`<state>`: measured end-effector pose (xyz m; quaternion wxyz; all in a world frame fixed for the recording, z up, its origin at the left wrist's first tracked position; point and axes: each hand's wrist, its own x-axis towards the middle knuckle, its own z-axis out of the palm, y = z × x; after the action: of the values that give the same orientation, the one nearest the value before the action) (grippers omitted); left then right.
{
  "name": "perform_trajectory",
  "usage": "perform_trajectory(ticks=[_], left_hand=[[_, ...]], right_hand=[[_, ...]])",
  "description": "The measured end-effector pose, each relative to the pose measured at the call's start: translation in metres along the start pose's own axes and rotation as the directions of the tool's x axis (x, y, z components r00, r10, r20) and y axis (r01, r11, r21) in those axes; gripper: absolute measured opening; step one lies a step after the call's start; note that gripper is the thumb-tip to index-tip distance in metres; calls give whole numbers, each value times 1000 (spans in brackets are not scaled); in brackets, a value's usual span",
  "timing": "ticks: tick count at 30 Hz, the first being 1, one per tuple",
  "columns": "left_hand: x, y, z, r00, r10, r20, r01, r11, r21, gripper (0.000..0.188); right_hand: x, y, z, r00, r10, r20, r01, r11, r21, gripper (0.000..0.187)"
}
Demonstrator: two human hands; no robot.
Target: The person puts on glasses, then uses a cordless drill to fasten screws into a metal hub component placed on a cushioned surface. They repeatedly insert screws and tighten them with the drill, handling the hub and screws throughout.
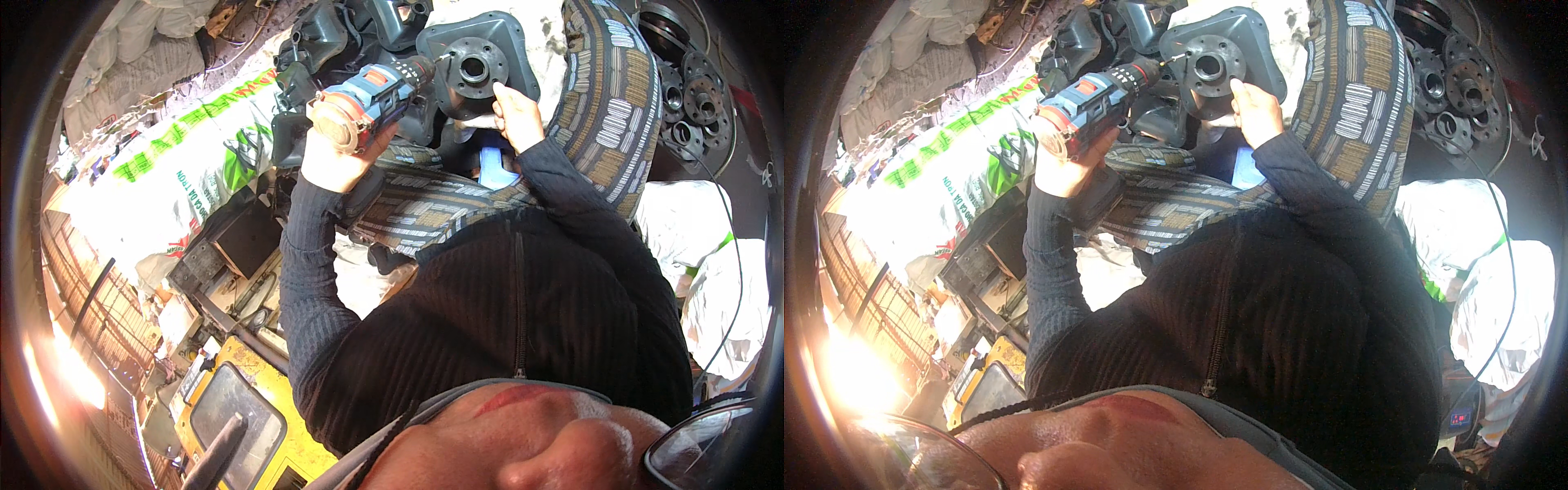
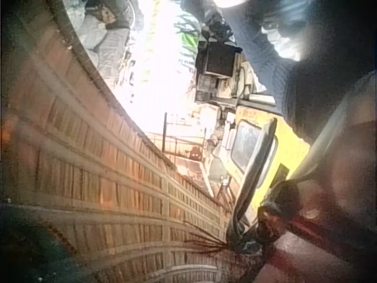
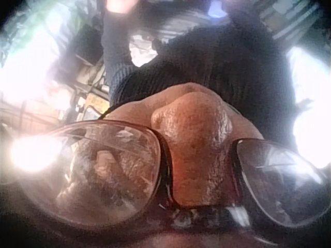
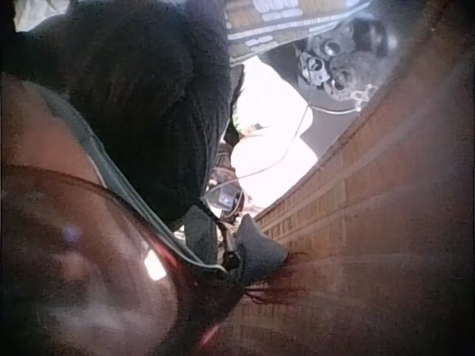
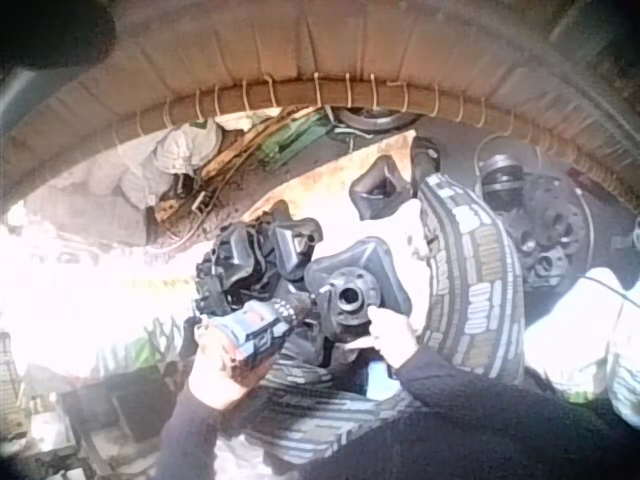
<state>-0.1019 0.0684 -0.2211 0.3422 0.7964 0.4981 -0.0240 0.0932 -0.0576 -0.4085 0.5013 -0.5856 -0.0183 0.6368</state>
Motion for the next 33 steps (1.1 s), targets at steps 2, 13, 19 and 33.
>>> perform_trajectory(ticks=[2,13,19,33], left_hand=[[0,2,-1,1000,15,2,-15,1000,3,50],[7,9,1,1000,-1,22,2,998,-55,48],[7,15,-1,999,49,4,-49,999,11,46],[19,15,1,961,277,-18,-274,956,105,35]], right_hand=[[-1,1,-1,1000,7,-8,-7,1000,19,31],[4,11,-4,997,-76,12,76,996,-56,27],[3,12,-4,995,-93,30,94,994,-50,28],[4,11,-2,995,-98,11,98,994,-45,30]])
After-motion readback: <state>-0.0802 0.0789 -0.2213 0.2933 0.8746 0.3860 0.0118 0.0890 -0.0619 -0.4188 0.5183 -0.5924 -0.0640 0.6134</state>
